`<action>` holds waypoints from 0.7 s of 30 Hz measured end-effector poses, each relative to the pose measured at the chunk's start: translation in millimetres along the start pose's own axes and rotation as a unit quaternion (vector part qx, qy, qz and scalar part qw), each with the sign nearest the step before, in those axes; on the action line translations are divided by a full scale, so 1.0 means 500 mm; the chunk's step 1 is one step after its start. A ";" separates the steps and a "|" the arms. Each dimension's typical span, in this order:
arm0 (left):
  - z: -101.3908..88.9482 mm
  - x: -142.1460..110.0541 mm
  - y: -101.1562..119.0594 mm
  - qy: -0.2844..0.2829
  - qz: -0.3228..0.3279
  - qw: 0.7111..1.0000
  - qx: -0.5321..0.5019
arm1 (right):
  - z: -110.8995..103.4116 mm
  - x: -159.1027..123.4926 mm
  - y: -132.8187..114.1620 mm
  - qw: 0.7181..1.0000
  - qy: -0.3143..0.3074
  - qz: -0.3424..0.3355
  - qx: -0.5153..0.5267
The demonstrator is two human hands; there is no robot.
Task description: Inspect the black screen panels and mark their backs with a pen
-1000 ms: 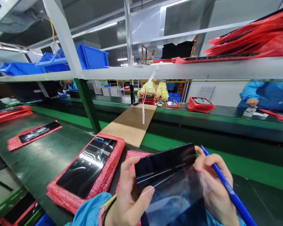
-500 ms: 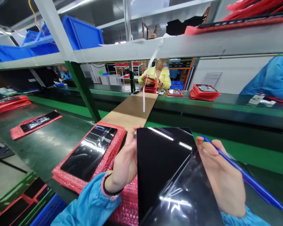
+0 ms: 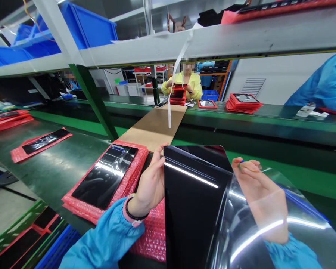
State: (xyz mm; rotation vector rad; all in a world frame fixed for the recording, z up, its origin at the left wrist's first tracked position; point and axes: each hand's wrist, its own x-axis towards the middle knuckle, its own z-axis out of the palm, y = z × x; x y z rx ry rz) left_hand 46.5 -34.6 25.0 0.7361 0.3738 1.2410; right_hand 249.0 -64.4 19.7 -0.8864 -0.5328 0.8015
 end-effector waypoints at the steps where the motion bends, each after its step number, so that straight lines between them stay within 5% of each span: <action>1: -0.002 0.002 -0.001 0.002 0.003 1.000 0.006 | 0.000 0.001 -0.001 1.000 0.011 0.025 0.013; 5: -0.009 0.008 -0.006 0.008 0.012 1.000 0.016 | 0.006 0.005 -0.001 0.995 0.054 0.075 0.030; 10: -0.019 0.018 -0.011 0.021 0.026 0.999 0.028 | 0.017 -0.010 0.014 0.997 0.053 0.055 -0.026; 16: -0.042 0.007 -0.009 0.055 0.034 0.992 0.110 | 0.012 -0.027 0.071 0.987 -0.099 -0.014 -0.126; 21: -0.106 -0.013 -0.012 0.086 0.000 0.975 0.205 | -0.014 -0.016 0.135 0.972 -0.150 -0.067 -0.168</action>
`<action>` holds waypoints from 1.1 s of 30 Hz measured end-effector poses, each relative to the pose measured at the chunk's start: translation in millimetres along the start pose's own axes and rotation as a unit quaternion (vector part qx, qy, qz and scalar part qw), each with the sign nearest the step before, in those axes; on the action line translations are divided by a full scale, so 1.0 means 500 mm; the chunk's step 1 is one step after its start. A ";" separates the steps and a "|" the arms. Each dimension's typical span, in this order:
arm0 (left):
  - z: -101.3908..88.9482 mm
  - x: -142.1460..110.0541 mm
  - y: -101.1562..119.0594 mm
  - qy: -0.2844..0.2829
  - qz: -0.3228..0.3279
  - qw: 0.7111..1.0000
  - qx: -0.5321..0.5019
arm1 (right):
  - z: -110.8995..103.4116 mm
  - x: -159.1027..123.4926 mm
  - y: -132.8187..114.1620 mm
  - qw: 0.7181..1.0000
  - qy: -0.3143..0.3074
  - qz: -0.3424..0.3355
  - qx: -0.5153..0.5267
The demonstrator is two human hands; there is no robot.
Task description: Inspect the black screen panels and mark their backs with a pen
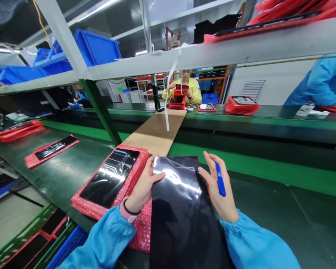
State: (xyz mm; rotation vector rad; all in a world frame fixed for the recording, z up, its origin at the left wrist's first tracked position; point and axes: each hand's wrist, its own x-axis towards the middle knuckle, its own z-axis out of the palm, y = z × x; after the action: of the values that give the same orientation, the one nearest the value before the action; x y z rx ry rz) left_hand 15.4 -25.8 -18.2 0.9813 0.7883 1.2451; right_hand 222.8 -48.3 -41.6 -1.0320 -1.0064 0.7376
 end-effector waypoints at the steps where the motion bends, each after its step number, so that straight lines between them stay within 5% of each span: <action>1: -0.018 0.003 -0.009 0.012 0.003 1.000 0.023 | -0.007 0.005 0.017 1.000 0.007 -0.012 -0.009; 5: -0.101 0.027 -0.052 0.060 -0.002 0.991 0.122 | -0.044 0.032 0.095 0.999 0.027 -0.002 -0.038; 9: -0.158 0.054 -0.096 0.063 -0.039 0.985 0.153 | -0.063 0.047 0.165 0.995 -0.035 0.075 -0.055; 17: -0.143 0.088 -0.135 0.043 -0.039 0.974 0.219 | -0.062 0.054 0.216 0.990 -0.048 0.128 -0.012; 22: -0.136 0.063 -0.107 0.079 0.002 0.961 0.266 | -0.063 0.044 0.230 0.997 -0.027 0.075 -0.011; 27: -0.165 -0.009 -0.075 0.093 -0.098 0.956 0.262 | -0.047 0.009 0.193 0.996 0.043 -0.059 -0.058; 29: -0.178 -0.036 -0.063 0.090 -0.155 0.951 0.251 | -0.028 -0.021 0.170 0.992 0.014 -0.098 -0.083; 33: -0.185 -0.069 -0.043 0.080 -0.222 0.941 0.242 | 0.019 -0.097 0.151 0.975 -0.142 -0.105 -0.133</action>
State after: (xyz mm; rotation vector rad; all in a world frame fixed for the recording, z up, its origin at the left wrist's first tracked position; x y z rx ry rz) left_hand -65.4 -45.1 -75.5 1.0186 1.4041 0.7535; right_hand 192.7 -60.3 -125.9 -1.0452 -1.4701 0.5958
